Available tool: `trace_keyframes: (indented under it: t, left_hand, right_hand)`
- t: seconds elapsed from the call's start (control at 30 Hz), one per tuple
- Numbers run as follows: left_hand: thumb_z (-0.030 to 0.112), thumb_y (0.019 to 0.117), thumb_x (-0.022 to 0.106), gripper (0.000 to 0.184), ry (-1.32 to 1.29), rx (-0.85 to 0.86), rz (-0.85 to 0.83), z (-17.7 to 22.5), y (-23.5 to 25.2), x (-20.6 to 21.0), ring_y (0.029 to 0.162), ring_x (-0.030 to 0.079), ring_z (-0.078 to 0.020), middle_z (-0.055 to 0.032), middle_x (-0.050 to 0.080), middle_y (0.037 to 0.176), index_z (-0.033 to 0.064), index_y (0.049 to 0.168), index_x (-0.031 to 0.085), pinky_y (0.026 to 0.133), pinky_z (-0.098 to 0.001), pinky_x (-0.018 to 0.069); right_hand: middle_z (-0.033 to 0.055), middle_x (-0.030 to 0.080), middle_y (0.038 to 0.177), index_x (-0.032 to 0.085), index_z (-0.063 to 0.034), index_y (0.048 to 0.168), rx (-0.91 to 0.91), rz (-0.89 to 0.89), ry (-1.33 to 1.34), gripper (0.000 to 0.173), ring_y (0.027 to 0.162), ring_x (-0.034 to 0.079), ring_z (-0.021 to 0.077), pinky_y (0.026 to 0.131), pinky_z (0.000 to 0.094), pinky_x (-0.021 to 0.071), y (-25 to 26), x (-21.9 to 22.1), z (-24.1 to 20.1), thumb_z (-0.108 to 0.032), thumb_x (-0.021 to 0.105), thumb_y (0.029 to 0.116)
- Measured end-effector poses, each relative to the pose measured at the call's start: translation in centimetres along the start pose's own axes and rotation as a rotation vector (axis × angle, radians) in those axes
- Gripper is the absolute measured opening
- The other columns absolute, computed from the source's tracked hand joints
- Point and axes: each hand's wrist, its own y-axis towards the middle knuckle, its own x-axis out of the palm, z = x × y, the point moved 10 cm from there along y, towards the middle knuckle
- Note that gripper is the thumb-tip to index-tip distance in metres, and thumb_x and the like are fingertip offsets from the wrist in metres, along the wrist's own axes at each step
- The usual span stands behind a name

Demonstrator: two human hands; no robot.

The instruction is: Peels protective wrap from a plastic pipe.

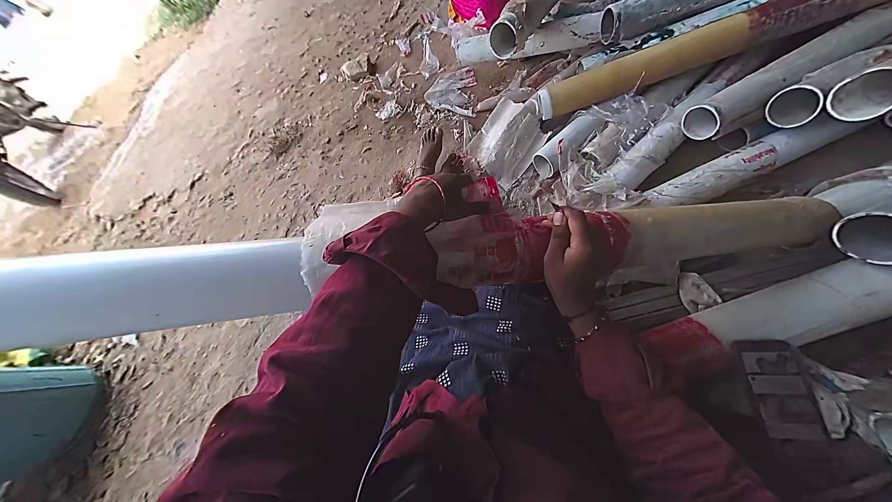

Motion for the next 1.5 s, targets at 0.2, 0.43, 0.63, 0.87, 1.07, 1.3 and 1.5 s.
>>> trace_keyframes:
  t: [0.2,0.43,0.63,0.87,1.07,1.3,1.5]
  left_hand:
    - [0.027,0.0899,0.077,0.028,-0.080,0.225,0.637,8.0,-9.4,-10.8,0.092,0.072,-0.0360,-0.0188,0.075,0.093,-0.0002,0.095,0.074,0.092,-0.0547,0.0474]
    - [0.020,0.0977,0.066,0.024,0.116,0.341,1.029,9.3,-15.2,-9.1,0.076,0.068,-0.0325,-0.0166,0.068,0.076,0.0022,0.081,0.067,0.081,-0.0455,0.0468]
    - [0.015,0.0987,0.060,0.025,0.228,0.450,1.183,10.7,-16.6,-8.7,0.064,0.058,-0.0299,-0.0112,0.060,0.066,0.0063,0.076,0.062,0.074,-0.0444,0.0424]
    - [0.010,0.0985,0.057,0.021,0.252,0.450,1.259,11.0,-17.3,-8.3,0.066,0.058,-0.0291,-0.0097,0.062,0.070,0.0082,0.079,0.064,0.073,-0.0425,0.0430]
    - [0.017,0.1003,0.060,0.023,0.253,0.372,1.242,10.6,-16.8,-8.3,0.064,0.058,-0.0293,-0.0105,0.063,0.070,0.0065,0.081,0.065,0.068,-0.0423,0.0417]
    - [0.009,0.0934,0.068,0.050,0.034,0.016,0.813,8.1,-12.6,-8.6,0.073,0.069,-0.0357,-0.0251,0.065,0.125,0.0085,0.142,0.058,0.061,-0.0477,0.0507]
    - [-0.017,0.0855,0.060,0.044,0.216,0.585,0.209,15.2,-8.0,-4.3,0.144,0.048,-0.0298,-0.0053,0.064,0.142,0.0075,0.119,0.076,0.127,-0.0525,0.0165]
  right_hand:
    - [0.0058,0.062,0.072,0.070,-0.0006,0.103,0.173,-0.294,0.069,0.023,0.061,0.059,0.0175,0.057,0.0372,0.0497,0.0,-1.3,-1.0,-0.015,0.051,0.1053]
    - [0.0042,0.052,0.062,0.068,-0.0028,0.093,0.299,-0.715,0.006,0.027,0.053,0.049,0.0158,0.052,0.0357,0.0406,0.4,1.6,-1.7,-0.017,0.052,0.1080]
    - [0.0127,0.059,0.070,0.067,-0.0015,0.090,0.309,-0.802,-0.114,0.030,0.066,0.059,0.0282,0.059,0.0484,0.0441,0.5,2.4,-2.7,-0.017,0.049,0.1084]
    - [0.0088,0.052,0.064,0.064,-0.0028,0.087,0.289,-0.834,-0.106,0.029,0.056,0.049,0.0218,0.052,0.0412,0.0381,0.5,2.9,-2.7,-0.016,0.049,0.1076]
    - [0.0082,0.050,0.063,0.063,-0.0027,0.083,0.296,-0.938,-0.069,0.028,0.053,0.046,0.0191,0.050,0.0381,0.0367,0.4,3.3,-2.3,-0.015,0.052,0.1061]
    - [0.0061,0.053,0.065,0.070,-0.0004,0.094,0.349,-0.869,-0.022,0.023,0.058,0.048,0.0163,0.057,0.0376,0.0414,-1.3,2.3,-1.9,-0.010,0.053,0.1061]
    - [-0.0100,0.044,0.055,0.059,-0.0031,0.090,0.698,-0.447,0.609,0.025,0.044,0.039,-0.0040,0.045,0.0120,0.0345,-2.9,1.3,2.0,-0.004,0.040,0.1075]
